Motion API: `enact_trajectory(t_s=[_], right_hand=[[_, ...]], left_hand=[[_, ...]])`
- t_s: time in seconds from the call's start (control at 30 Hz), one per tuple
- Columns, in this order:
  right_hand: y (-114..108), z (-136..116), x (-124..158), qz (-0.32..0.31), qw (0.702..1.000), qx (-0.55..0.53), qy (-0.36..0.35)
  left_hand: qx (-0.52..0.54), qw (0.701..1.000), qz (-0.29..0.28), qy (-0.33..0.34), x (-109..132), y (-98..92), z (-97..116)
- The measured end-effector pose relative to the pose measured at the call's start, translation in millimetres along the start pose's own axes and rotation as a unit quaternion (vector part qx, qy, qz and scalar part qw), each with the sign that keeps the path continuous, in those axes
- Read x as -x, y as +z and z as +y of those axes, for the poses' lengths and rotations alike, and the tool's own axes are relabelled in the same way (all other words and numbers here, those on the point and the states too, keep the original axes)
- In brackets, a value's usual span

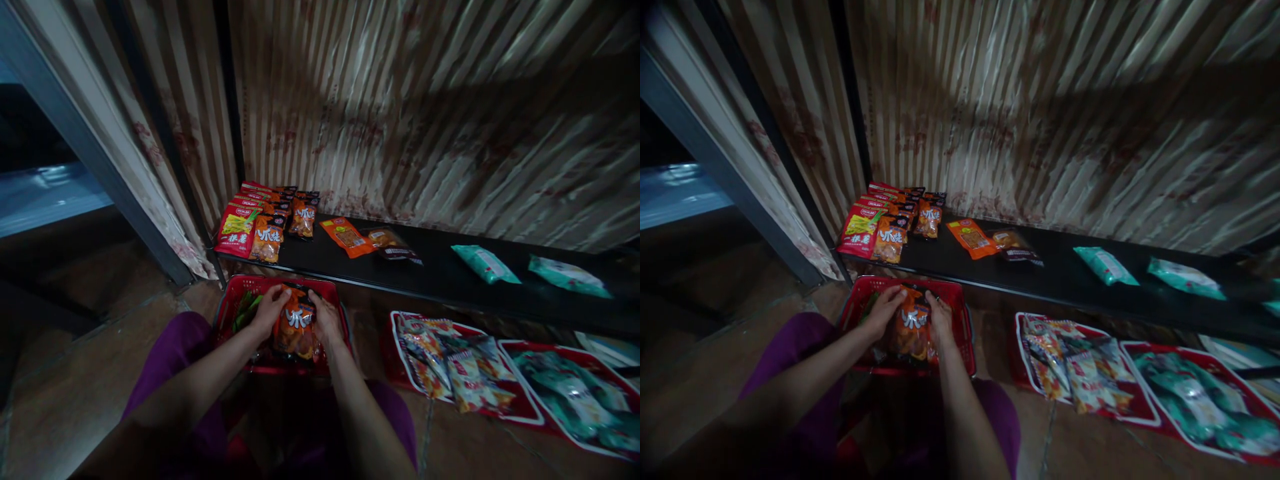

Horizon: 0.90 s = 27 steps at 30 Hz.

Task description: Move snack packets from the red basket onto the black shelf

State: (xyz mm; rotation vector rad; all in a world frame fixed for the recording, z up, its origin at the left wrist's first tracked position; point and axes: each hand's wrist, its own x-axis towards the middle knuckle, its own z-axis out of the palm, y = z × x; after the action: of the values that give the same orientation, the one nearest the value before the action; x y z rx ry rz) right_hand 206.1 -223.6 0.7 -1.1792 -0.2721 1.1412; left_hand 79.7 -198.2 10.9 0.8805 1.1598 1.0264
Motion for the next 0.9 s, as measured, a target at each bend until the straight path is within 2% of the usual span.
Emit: enact_trajectory(t_s=[0.13,0.27,0.47,0.6,0.77,0.9], right_hand=[[5,-4,6,-0.004,1.0,0.007,0.025],[4,-2,5,0.0,0.999,0.02,0.029],[6,3,-1,-0.022,1.0,0.001,0.022],[11,1,2,-0.024,0.999,-0.038,0.025],[9,-4,3,-0.069,0.997,-0.037,0.022],[6,-4,-1,-0.061,0.997,-0.032,0.029]], left_hand=[[0.066,0.998,0.022,-0.012,-7,12.2,6],[0.107,0.992,0.051,-0.04,-11,13.1,0],[0.095,0.992,0.085,0.004,-14,11.8,-4],[0.102,0.992,0.078,0.015,-14,14.0,2],[0.105,0.991,0.077,0.021,-10,14.2,10],[0.1,0.992,0.072,0.021,-9,13.5,11]])
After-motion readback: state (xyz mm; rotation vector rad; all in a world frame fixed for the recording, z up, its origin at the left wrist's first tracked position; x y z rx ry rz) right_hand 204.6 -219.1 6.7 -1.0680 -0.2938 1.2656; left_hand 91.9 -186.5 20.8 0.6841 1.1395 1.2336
